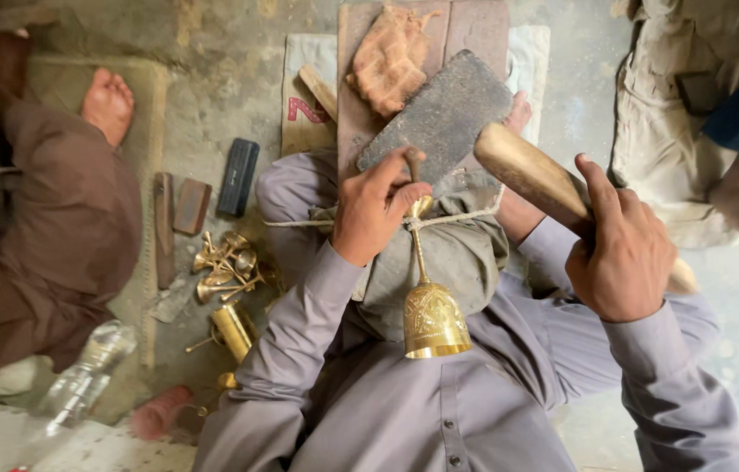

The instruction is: The person sits on the floor and uses a hammer and chisel to emboss a decorative pattern onto a brass lamp base. They repeatedly strike the chisel against the metal surface to create raised designs.

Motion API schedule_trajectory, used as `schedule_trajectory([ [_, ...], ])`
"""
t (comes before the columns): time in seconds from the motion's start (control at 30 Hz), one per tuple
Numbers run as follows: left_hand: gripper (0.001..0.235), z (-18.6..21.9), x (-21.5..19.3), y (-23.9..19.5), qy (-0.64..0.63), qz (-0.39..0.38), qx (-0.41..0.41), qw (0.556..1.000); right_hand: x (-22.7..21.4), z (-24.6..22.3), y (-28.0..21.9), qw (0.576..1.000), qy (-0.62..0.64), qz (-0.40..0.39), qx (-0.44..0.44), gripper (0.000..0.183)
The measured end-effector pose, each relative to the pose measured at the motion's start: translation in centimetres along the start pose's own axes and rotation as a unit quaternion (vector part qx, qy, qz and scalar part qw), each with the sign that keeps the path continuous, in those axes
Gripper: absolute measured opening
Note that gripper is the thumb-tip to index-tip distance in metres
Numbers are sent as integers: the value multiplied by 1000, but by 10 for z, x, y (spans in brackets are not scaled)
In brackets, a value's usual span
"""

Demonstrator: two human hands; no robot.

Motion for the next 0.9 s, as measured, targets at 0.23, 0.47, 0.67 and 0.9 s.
schedule_trajectory([
  [0.23, 40, 4, 12, 2, 145, -40, 66, 986, 1, 9, -1, 996, -36, 69, -35, 79],
  [0.47, 36, 4, 12, 6, 188, -54, 66, 978, -11, -15, 29, 891, 448, 57, 48, 72],
  [0.67, 37, 7, 9, 11, 178, -59, 66, 980, -21, -17, 45, 976, 199, 76, -39, 71],
  [0.9, 37, 9, 8, 14, 153, -60, 70, 984, -20, -18, 45, 986, 135, 68, -70, 65],
])
Point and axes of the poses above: each hand's wrist, its own y-axis towards the middle knuckle, its own x-axis out of the palm, z = x × y, the point moved 2 cm from there along y, towards the middle knuckle, and after that the axes turned 6 degrees about y, right-handed, at the moved point
